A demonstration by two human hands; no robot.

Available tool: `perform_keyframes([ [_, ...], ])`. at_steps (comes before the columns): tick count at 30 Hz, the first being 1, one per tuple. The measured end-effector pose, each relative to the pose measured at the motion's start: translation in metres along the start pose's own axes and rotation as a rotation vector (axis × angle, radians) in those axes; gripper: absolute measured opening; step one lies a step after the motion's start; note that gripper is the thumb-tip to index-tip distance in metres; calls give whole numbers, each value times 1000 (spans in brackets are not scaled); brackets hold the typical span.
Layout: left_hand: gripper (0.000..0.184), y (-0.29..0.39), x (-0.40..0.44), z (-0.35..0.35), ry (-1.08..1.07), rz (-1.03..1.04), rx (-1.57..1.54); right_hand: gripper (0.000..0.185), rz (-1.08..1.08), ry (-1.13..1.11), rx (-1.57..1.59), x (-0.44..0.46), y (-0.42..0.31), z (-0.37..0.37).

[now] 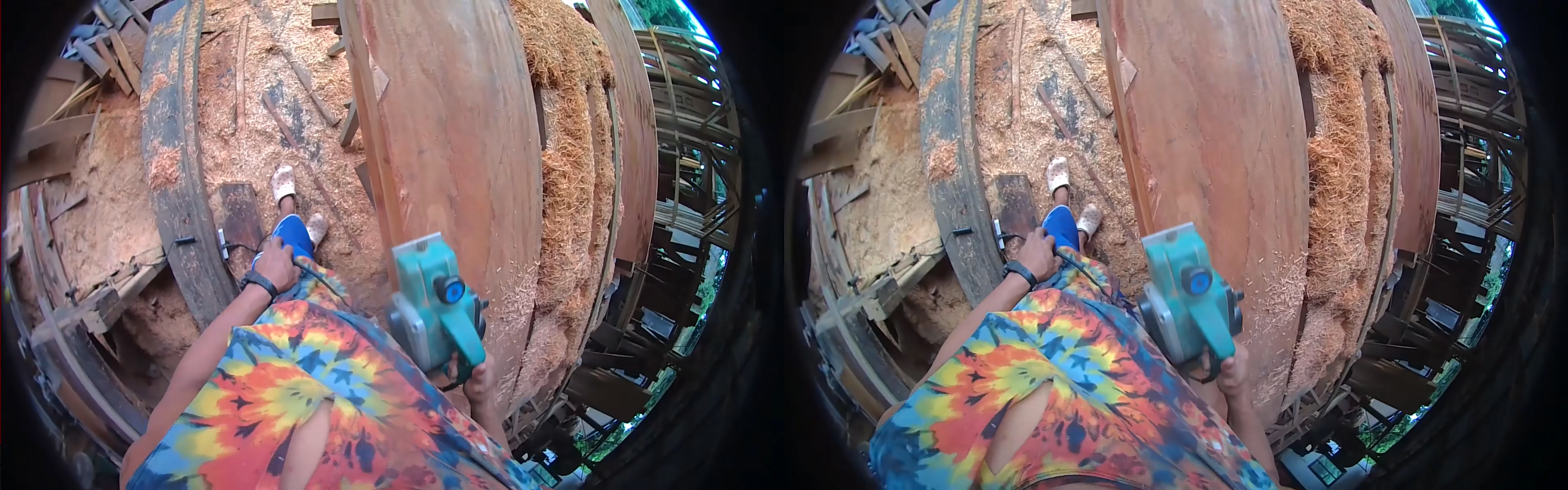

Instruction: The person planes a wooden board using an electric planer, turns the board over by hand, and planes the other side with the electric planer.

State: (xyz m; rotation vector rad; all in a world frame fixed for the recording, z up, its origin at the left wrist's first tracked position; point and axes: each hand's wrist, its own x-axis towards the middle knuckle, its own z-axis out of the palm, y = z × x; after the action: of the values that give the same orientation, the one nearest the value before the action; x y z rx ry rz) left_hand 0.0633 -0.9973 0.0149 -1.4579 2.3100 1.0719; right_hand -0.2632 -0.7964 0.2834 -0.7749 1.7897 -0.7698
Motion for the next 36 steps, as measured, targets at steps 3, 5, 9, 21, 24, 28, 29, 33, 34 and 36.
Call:
perform_keyframes([
  [3, 36, -2, 16, -4, -116, 76, -32, 95, 24, 25, -11, 1, -5, 1],
  [5, 37, -7, 26, -7, -161, 59, -35, 94, 17, 15, 14, 15, -10, 3],
  [9, 34, -21, 41, -4, -125, 21, -67, 93, -17, -8, 47, 64, -49, 21],
  [21, 39, -43, 66, -43, -31, -138, -237, 75, -157, -4, 39, 272, -209, 102],
  [24, 39, -52, 66, -52, -34, -203, -325, 74, -194, 25, -5, 337, -255, 123],
  [28, 39, -58, 55, -50, -8, -276, -439, 70, -259, 9, 27, 434, -323, 153],
  [29, 39, -58, 51, -50, 4, -290, -450, 71, -275, -28, 44, 458, -341, 160],
  [33, 38, -52, 35, -67, 79, -334, -620, 64, -352, -138, 124, 546, -401, 178],
  [34, 38, -51, 33, -69, 114, -346, -700, 67, -373, -201, 81, 567, -407, 173],
  [36, 38, -49, 29, -66, 198, -364, -783, 57, -310, -303, 177, 595, -411, 164],
])
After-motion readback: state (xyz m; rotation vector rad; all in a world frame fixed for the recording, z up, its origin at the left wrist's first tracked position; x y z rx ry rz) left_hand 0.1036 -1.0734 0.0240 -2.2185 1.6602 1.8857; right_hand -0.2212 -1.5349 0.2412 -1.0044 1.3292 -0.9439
